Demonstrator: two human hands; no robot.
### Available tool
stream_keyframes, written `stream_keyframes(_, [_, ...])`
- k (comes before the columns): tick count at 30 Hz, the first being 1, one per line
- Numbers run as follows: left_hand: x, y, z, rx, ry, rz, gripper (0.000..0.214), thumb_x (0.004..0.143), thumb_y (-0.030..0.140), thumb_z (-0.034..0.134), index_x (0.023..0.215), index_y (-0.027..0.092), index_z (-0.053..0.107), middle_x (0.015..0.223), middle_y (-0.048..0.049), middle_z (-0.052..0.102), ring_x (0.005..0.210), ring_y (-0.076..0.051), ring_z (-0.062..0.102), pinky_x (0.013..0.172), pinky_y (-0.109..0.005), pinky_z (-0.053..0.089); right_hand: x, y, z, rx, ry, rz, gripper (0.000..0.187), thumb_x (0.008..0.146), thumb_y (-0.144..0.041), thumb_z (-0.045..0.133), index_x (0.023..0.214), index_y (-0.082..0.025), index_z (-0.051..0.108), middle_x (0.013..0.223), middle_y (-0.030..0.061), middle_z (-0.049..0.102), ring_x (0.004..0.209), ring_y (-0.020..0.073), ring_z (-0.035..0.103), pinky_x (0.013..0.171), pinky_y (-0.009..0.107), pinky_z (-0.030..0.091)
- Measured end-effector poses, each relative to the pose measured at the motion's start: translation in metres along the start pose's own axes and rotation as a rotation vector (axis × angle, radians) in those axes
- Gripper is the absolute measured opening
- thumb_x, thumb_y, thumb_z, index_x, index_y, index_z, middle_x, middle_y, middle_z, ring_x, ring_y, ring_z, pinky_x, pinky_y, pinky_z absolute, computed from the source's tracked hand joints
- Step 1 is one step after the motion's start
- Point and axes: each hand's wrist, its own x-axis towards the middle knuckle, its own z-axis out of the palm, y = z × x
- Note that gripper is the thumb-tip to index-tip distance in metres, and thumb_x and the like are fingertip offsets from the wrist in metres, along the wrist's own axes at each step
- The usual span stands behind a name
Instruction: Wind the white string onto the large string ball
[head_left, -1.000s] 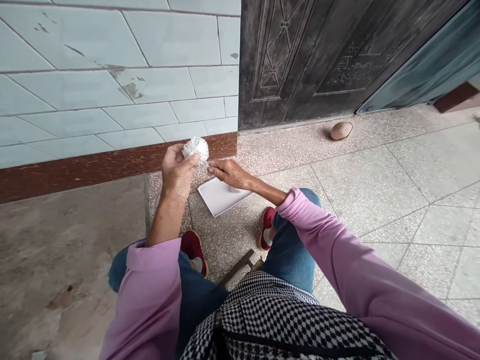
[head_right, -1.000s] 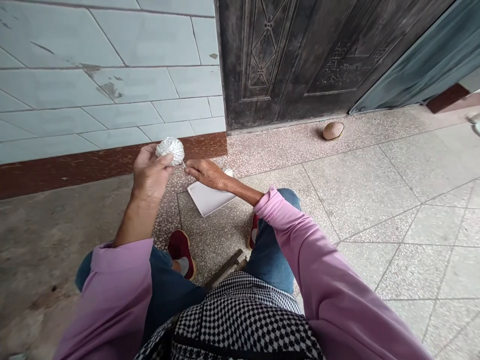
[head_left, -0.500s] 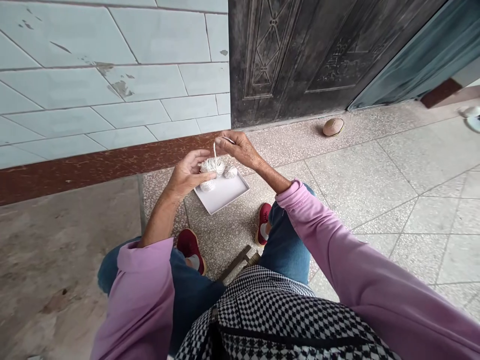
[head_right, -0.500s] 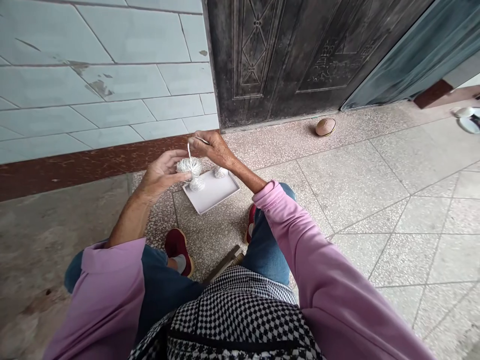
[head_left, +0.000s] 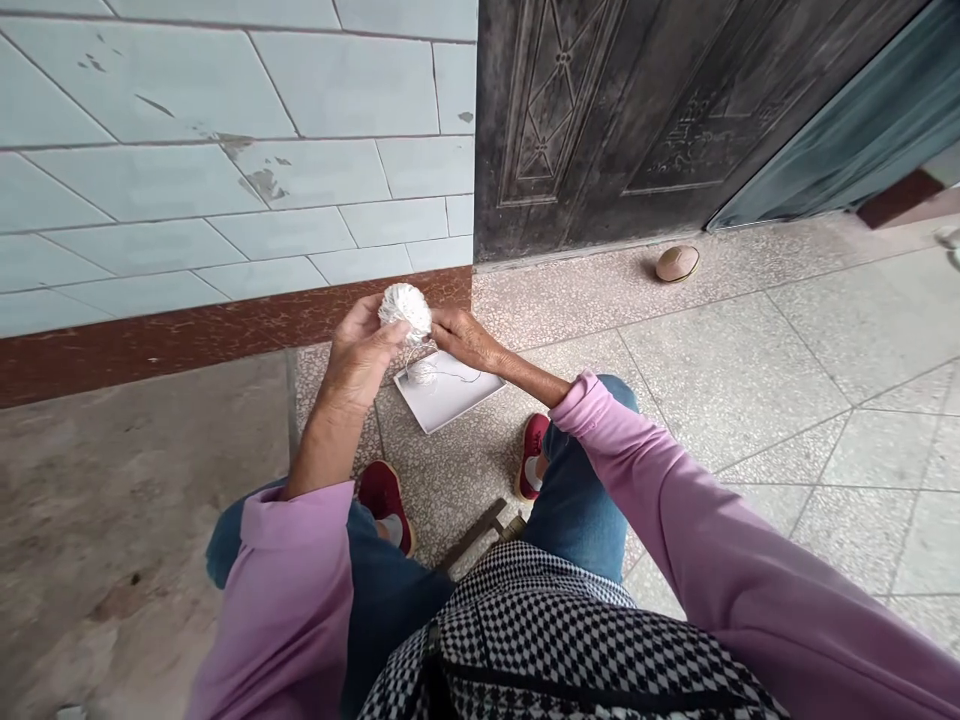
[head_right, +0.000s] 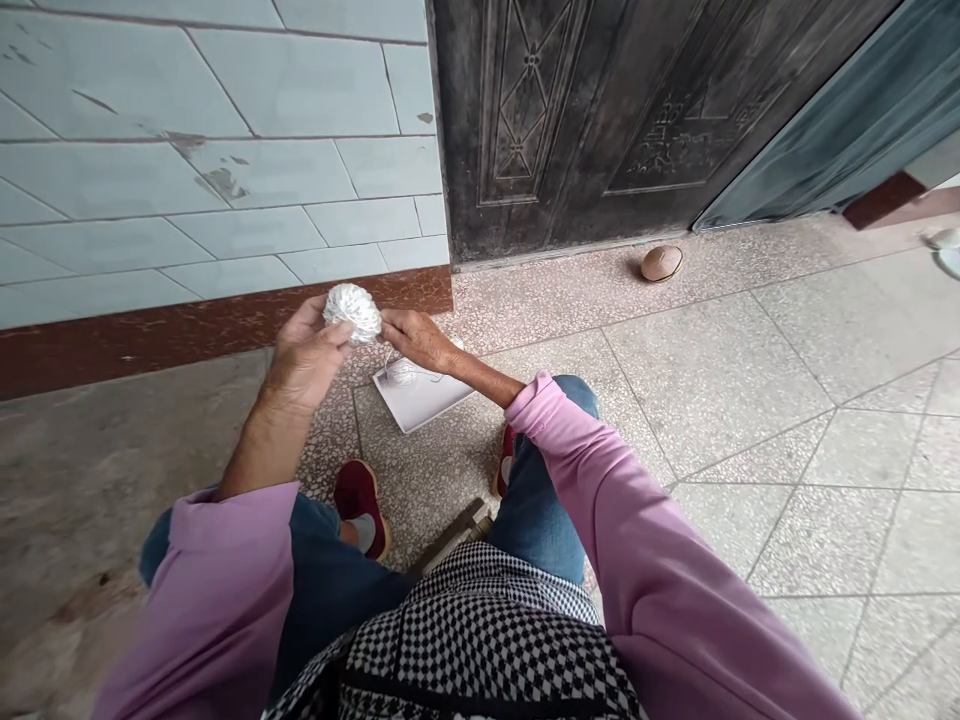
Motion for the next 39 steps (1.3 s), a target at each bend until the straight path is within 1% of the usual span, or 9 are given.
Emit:
stream_keyframes(6, [0.018, -0.018, -0.014, 0.126, 0.232, 0.082, 0.082, 0.063, 0.050, 0.122, 0.116, 0.029, 0.062, 0.113, -0.0036, 0.082, 0.107, -0.028, 0.079, 0.096, -0.042, 0.068, -0.010, -0.015, 0.013, -0.008, -0.125, -0.008, 0.035, 0.133, -0.018, 0.066, 0.098, -0.019, 0.071, 0.090, 0.0004, 0.068, 0.088, 0.0187, 0.061, 0.089, 0.032, 0.043])
stream_keyframes(9, [0.020, -0.022, -0.011, 0.173, 0.237, 0.085, 0.086, 0.056, 0.046, 0.125, 0.109, 0.030, 0.059, 0.101, 0.0011, 0.078, 0.093, -0.025, 0.075, 0.084, -0.037, 0.063, -0.012, -0.023, 0.006, 0.037, -0.141, 0.006, 0.037, 0.133, -0.026, 0.072, 0.097, -0.019, 0.072, 0.086, -0.0012, 0.064, 0.085, 0.0186, 0.057, 0.085, 0.033, 0.043])
stream_keyframes(14, [0.013, -0.015, -0.003, 0.296, 0.080, 0.088, 0.081, 0.059, 0.041, 0.125, 0.109, 0.030, 0.063, 0.096, 0.0013, 0.073, 0.093, -0.026, 0.076, 0.080, -0.038, 0.057, -0.010, -0.035, -0.027, 0.081, 0.003, 0.035, 0.051, 0.133, -0.047, 0.082, 0.091, -0.021, 0.069, 0.086, -0.0013, 0.059, 0.085, 0.0186, 0.049, 0.084, 0.034, 0.044])
stream_keyframes(19, [-0.002, -0.001, 0.003, 0.271, -0.184, -0.064, 0.075, 0.065, 0.043, 0.124, 0.113, 0.026, 0.069, 0.096, 0.0022, 0.075, 0.092, -0.025, 0.077, 0.079, -0.039, 0.056, -0.007, -0.045, -0.049, 0.072, 0.131, 0.075, 0.052, 0.130, -0.023, 0.081, 0.082, -0.023, 0.062, 0.082, -0.0021, 0.052, 0.083, 0.0181, 0.045, 0.086, 0.035, 0.045])
stream_keyframes(23, [-0.012, 0.007, 0.009, 0.133, -0.253, -0.133, 0.075, 0.062, 0.043, 0.127, 0.112, 0.028, 0.074, 0.101, -0.0025, 0.082, 0.091, -0.029, 0.081, 0.075, -0.041, 0.064, -0.006, -0.049, -0.045, 0.090, 0.151, 0.159, 0.057, 0.129, -0.019, 0.081, 0.078, -0.024, 0.057, 0.078, -0.0037, 0.047, 0.083, 0.0171, 0.043, 0.084, 0.036, 0.041])
stream_keyframes(27, [-0.014, 0.012, 0.012, 0.022, -0.204, -0.108, 0.073, 0.061, 0.042, 0.127, 0.114, 0.029, 0.079, 0.108, -0.0072, 0.086, 0.094, -0.032, 0.083, 0.077, -0.044, 0.072, -0.003, -0.039, -0.034, 0.117, 0.133, 0.215, 0.061, 0.131, -0.028, 0.080, 0.077, -0.025, 0.052, 0.075, -0.0048, 0.043, 0.084, 0.0169, 0.044, 0.083, 0.036, 0.038])
stream_keyframes(32, [-0.004, 0.010, 0.009, -0.052, -0.088, -0.052, 0.072, 0.066, 0.038, 0.119, 0.125, 0.029, 0.080, 0.124, -0.0100, 0.084, 0.123, -0.038, 0.085, 0.104, -0.053, 0.078, 0.000, -0.015, -0.021, 0.119, 0.100, 0.082, 0.063, 0.132, -0.052, 0.080, 0.082, -0.026, 0.052, 0.080, -0.0040, 0.047, 0.083, 0.0189, 0.045, 0.082, 0.034, 0.041])
stream_keyframes(35, [0.007, 0.003, 0.004, -0.070, -0.032, -0.027, 0.072, 0.066, 0.037, 0.117, 0.124, 0.030, 0.076, 0.128, -0.0104, 0.083, 0.135, -0.041, 0.082, 0.112, -0.057, 0.077, -0.002, -0.009, -0.016, 0.028, 0.045, 0.027, 0.052, 0.135, -0.038, 0.070, 0.087, -0.024, 0.056, 0.084, -0.0020, 0.055, 0.086, 0.0200, 0.052, 0.088, 0.033, 0.044])
stream_keyframes(39, [0.019, -0.010, -0.005, -0.064, 0.068, 0.011, 0.076, 0.064, 0.041, 0.122, 0.122, 0.032, 0.074, 0.133, -0.0102, 0.085, 0.140, -0.043, 0.081, 0.109, -0.057, 0.079, -0.009, -0.011, -0.010, -0.101, -0.057, 0.025, 0.030, 0.132, -0.017, 0.065, 0.102, -0.021, 0.069, 0.096, 0.0021, 0.069, 0.096, 0.0223, 0.064, 0.096, 0.035, 0.045])
